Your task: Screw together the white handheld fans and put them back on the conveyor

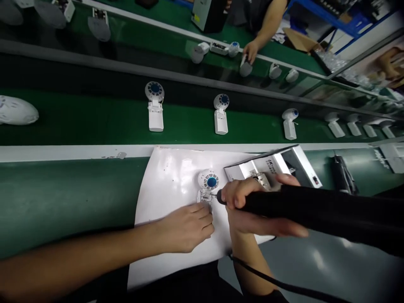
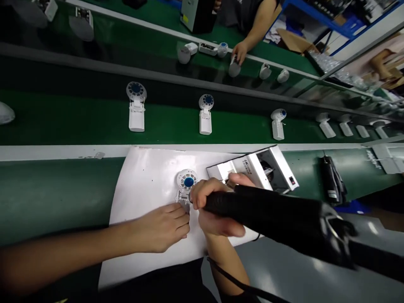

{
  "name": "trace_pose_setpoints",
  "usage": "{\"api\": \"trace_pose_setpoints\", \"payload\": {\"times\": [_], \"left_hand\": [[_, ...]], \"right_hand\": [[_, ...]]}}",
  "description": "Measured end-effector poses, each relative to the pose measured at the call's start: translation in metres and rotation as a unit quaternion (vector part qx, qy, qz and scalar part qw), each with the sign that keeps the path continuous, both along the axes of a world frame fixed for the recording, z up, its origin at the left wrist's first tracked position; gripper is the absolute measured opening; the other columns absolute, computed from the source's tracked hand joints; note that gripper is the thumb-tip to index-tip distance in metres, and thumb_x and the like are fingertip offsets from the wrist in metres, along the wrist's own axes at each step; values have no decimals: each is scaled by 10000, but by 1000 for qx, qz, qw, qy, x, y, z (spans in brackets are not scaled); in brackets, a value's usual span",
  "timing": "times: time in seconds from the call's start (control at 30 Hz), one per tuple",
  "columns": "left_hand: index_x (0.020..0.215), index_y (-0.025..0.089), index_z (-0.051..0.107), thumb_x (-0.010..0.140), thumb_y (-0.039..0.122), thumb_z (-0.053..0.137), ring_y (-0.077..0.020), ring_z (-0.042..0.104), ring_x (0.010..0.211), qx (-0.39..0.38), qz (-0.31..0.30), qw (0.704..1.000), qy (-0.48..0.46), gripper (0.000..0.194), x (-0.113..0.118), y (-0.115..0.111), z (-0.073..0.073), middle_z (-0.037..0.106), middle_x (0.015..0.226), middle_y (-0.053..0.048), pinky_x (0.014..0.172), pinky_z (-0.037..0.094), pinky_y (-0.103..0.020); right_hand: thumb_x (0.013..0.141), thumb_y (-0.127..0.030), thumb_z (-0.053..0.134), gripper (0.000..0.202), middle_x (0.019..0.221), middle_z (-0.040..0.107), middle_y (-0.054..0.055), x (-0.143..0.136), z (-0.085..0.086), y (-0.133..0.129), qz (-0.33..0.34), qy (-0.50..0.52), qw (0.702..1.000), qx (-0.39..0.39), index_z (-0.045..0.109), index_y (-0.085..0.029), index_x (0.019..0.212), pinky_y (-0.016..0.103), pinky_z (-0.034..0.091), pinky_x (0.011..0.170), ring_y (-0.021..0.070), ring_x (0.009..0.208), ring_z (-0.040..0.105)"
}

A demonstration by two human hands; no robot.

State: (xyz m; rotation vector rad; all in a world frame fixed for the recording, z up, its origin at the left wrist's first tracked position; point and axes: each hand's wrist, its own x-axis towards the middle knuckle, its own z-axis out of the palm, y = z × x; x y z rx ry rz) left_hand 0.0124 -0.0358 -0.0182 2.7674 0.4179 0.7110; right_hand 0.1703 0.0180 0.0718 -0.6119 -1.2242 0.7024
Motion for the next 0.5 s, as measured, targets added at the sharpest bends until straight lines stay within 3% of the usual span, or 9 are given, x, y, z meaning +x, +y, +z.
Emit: {"api": "trace_pose_setpoints", "payload": {"times": [0.13,0.4,0.5], "left_hand": [[984,182,693,1110,255,682,-258,643,983,-7,5,1000,-9,146,-1,0,2,712,989,-68,1010,466,-414],[1004,190,715,1090,268,709,-257,655,995,-24,6,1000,2,117,0,1,8,745,1010,-69,1044,461,-410],[1042,188,733,1042,232,750,-265,667,1075,-33,-6,999,13,47,-1,-1,6,765,1041,-65,1129,434,-416]], "right_hand": [[1074,-870,357,674,593,512,-115,-16,-16,5,-3,17,1000,-6,660,-343,1366,238,399,325,106,323,337],[1047,-782,584,474,598,501,-126,-16,-33,8,38,-9,998,-48,562,-370,1282,247,421,359,106,334,351],[998,-843,598,567,574,444,-125,-19,-52,2,27,-51,996,-61,523,-384,1322,262,362,345,117,327,332]]}}
